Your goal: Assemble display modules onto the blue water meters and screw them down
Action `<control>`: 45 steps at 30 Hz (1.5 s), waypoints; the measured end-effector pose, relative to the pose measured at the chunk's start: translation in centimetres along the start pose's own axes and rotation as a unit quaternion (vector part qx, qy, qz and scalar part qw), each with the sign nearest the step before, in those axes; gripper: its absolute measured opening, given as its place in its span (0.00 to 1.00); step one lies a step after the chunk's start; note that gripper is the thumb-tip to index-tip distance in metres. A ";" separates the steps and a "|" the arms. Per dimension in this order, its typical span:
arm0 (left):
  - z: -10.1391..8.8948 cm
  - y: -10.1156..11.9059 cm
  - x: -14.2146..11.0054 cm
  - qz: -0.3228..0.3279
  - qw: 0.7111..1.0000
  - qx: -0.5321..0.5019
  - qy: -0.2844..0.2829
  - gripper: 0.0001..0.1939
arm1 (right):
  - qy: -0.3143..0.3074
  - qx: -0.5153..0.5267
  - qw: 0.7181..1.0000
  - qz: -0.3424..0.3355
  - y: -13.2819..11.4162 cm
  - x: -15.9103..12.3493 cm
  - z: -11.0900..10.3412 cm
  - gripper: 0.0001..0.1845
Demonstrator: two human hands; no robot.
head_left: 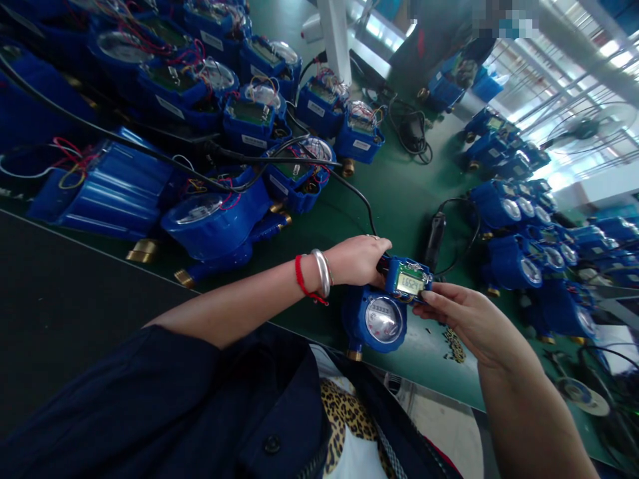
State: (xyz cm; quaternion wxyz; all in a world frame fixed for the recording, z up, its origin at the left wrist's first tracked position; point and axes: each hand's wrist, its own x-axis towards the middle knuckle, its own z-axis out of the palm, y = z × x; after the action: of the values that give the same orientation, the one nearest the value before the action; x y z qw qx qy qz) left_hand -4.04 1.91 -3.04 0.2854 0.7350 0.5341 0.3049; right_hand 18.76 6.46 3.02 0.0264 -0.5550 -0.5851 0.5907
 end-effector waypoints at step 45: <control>0.4 1.2 -2.6 0.014 0.995 0.005 0.104 0.09 | 0.044 0.113 0.992 -0.020 1.6 -0.5 0.7 0.18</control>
State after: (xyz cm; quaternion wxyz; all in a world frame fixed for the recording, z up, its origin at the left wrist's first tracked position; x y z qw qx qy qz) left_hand -3.64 -0.97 -2.83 0.2207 0.7083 0.5519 0.3808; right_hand 19.48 5.16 2.04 0.1262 -0.5617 -0.5243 0.6275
